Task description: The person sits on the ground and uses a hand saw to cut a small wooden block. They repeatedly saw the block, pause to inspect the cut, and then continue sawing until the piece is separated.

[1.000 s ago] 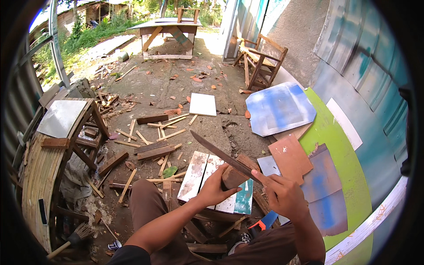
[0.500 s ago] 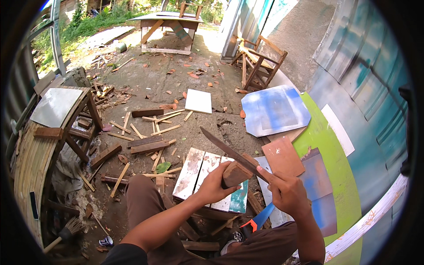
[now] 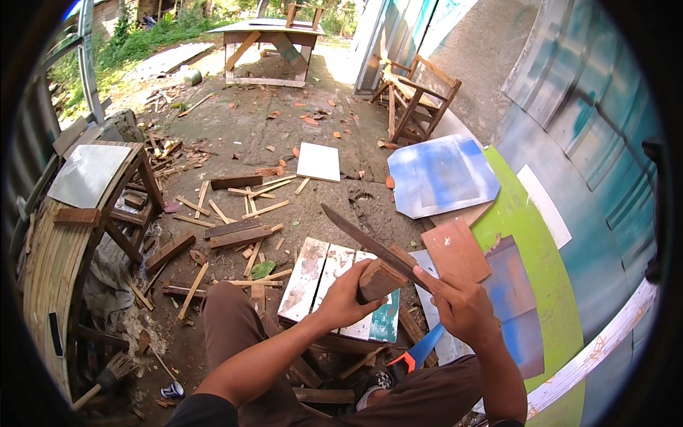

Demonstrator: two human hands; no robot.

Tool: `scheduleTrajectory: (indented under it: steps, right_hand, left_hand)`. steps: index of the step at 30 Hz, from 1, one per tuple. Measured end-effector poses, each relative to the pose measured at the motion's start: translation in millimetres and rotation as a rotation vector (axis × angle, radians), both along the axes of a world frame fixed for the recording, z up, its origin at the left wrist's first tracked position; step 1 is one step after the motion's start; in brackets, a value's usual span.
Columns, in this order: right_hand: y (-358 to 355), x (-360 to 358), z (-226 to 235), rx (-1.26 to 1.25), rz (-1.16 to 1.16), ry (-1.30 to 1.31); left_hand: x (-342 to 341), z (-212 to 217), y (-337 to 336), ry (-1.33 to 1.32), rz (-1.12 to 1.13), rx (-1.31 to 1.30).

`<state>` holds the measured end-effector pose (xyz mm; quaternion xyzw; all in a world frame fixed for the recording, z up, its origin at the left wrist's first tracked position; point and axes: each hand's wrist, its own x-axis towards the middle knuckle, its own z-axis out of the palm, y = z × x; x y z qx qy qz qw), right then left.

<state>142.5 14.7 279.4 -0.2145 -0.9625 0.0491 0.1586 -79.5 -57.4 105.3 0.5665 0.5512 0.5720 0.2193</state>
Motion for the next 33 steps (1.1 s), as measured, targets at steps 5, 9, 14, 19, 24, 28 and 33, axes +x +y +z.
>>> scheduleTrajectory:
  steps: [5, 9, 14, 19, 24, 28, 33]
  right_hand:
    - [0, 1, -2, 0.0, -0.008, 0.008]
    - [4, -1, -5, 0.031, 0.016, 0.01]
    - [5, -4, -6, 0.037, 0.039, -0.018]
    - [2, -1, -3, 0.018, 0.061, -0.023]
    - [3, 3, -3, 0.078, 0.08, -0.04]
    - [1, 5, -4, 0.098, 0.073, -0.074]
    - [1, 2, -6, 0.116, 0.079, -0.086]
  left_hand:
    - [0, 0, 1, -0.004, -0.001, -0.014]
    - [0, -2, 2, -0.003, 0.009, 0.005]
    - [-1, -7, 3, 0.02, -0.001, -0.054]
    - [-2, -1, -11, 0.152, 0.135, 0.067]
    - [-29, 63, -29, 0.208, 0.293, 0.628]
    - [-70, 173, -11, 0.495, 0.346, 0.726]
    - [-93, 265, 25, 0.846, 0.674, 0.648]
